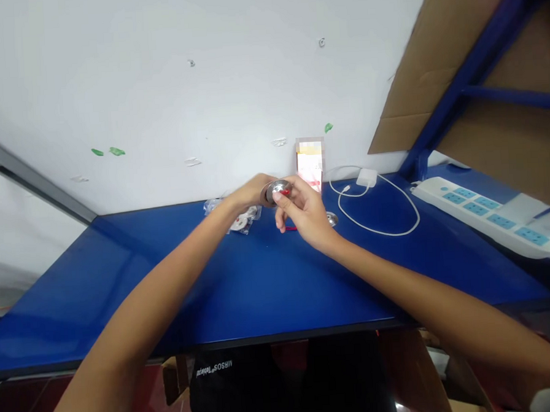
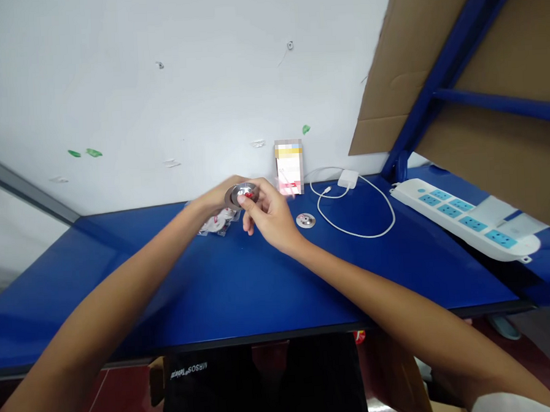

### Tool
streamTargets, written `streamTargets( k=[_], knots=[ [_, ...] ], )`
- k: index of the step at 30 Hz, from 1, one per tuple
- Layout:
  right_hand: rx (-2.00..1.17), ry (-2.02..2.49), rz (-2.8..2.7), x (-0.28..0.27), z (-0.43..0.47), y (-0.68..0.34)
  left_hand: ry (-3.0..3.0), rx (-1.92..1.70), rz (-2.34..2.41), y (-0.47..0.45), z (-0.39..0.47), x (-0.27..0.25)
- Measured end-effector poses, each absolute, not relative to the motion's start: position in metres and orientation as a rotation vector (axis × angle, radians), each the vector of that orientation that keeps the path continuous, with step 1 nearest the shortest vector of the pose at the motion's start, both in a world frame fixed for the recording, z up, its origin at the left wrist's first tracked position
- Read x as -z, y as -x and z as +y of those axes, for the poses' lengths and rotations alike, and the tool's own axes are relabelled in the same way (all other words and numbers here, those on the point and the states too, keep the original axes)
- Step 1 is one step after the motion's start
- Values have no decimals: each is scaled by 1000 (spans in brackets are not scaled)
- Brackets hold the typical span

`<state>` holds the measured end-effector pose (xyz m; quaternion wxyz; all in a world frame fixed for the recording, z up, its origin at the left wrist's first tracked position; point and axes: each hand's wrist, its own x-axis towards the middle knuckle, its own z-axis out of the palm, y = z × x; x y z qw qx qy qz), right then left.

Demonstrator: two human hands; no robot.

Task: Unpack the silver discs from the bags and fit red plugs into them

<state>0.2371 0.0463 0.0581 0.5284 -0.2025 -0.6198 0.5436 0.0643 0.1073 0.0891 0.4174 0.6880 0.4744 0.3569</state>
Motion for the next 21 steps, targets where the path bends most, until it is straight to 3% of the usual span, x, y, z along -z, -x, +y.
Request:
streamTargets(
  k=[6,13,17,21],
  knots=[
    [-1388,591,-1641,-38,67,-234,-1395,-1132,1439,58,74,-115],
    [-1656,700,-1911,-19,92,-236,-1503,-617,2133,181,44,-66],
    [-1507,720,-1994,-12,103,-241,-1630,-301,2500,203,49,-46],
    [-1233,811,-1871,-7,119,-249,-1684,-317,2755,189,43,-47]
  ],
)
